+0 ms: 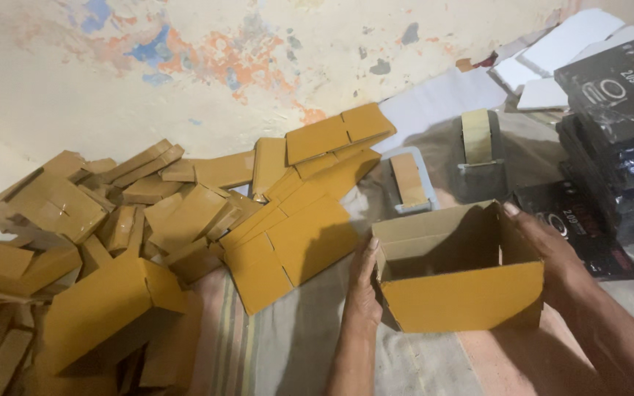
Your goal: The person assembles small cardboard boxes by folding the flat pieces into shape and securing the flaps. They repeatedly pick up a flat piece, fold it into a box, and press the flaps to close it.
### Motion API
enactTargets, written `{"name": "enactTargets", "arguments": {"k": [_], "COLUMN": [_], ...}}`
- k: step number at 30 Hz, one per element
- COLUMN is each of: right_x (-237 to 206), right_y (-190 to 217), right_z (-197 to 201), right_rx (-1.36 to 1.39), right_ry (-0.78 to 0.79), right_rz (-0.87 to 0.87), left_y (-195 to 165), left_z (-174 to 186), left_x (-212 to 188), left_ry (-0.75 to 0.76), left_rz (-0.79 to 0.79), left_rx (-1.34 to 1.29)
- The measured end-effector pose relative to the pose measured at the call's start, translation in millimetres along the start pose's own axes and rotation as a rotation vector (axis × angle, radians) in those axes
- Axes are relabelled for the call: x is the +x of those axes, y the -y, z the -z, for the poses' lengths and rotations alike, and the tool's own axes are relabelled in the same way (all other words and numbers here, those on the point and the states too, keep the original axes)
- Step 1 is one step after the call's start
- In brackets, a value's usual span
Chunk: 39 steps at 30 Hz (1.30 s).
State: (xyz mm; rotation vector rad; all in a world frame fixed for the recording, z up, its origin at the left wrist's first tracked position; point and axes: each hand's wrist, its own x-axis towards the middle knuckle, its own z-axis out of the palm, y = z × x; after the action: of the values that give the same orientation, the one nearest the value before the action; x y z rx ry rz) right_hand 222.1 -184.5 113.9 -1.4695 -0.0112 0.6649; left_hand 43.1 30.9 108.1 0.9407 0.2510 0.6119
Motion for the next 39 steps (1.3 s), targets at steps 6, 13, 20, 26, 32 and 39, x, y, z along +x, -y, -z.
{"name": "enactTargets", "arguments": {"k": [6,13,20,26,32,39], "right_x": [-5,-21,-32,-23,-16,-5], "right_y": [8,8,0,-7,-11,-14], "right_z": [-11,-21,-12,-8,-3,0], "right_rx": [-0.060,-0.231,0.094,-0.056,-0.066,-0.223], "right_ry": [0.069,0.083,0.081,0.055,0.117,0.122], "right_rz": [0.050,0.014,0.105,0.096,0.169,0.242], "left_y": [-4,0,7,14,9,4], "left_z": [0,5,14,12,17,14], "left_x": [-13,-12,-11,-11,-4,-1], "left_ry": [0.015,0.045,0.086,0.060,-0.005,-0.006], "left_rz": [0.004,0.005,0.084,0.081,0.067,0.078], "left_rx": [-0.034,0.008,-0.143,-0.139,-0.010,0.035]}}
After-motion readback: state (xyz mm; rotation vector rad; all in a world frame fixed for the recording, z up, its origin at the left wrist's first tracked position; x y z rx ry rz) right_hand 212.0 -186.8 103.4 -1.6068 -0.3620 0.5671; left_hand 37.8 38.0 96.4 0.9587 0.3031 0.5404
